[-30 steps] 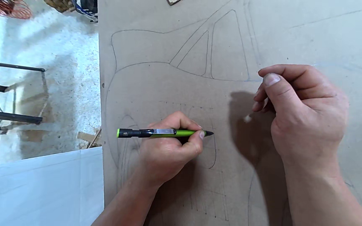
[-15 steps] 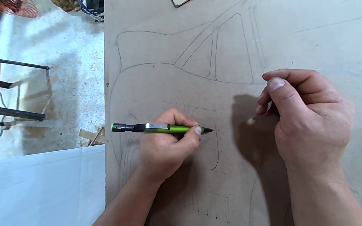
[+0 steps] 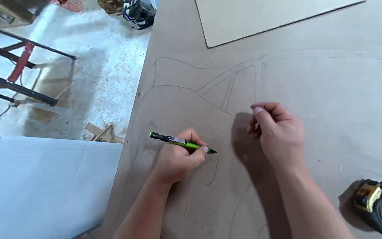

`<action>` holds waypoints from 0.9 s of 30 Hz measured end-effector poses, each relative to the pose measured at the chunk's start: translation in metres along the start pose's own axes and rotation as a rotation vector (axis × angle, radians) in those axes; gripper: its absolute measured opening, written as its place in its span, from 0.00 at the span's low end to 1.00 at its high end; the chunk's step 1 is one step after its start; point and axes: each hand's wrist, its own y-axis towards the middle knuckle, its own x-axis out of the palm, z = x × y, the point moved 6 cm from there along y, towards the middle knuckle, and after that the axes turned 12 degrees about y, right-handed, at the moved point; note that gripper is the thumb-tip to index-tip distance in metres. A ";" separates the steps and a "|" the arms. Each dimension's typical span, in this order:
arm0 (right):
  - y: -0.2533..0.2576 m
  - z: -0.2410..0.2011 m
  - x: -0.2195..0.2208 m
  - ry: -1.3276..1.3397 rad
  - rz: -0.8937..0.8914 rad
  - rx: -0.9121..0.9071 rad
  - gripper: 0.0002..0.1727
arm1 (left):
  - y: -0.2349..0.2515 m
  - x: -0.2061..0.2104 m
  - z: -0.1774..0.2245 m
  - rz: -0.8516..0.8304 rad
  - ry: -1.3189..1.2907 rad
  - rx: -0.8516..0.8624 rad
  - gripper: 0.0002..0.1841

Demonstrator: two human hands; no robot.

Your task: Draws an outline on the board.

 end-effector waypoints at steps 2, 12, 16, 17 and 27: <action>0.033 -0.001 0.001 0.034 -0.055 -0.078 0.11 | 0.001 0.001 0.003 -0.003 0.085 0.020 0.02; 0.058 -0.002 0.016 0.068 -0.133 -0.214 0.08 | 0.004 0.001 0.003 0.007 0.031 0.088 0.04; 0.057 -0.002 0.016 0.064 -0.141 -0.223 0.08 | 0.003 0.000 0.005 0.025 0.055 0.086 0.04; 0.057 -0.002 0.015 0.067 -0.138 -0.226 0.08 | 0.003 0.001 0.005 0.017 0.065 0.099 0.04; 0.057 -0.002 0.016 0.056 -0.143 -0.224 0.07 | 0.005 0.002 0.009 0.003 0.078 0.118 0.04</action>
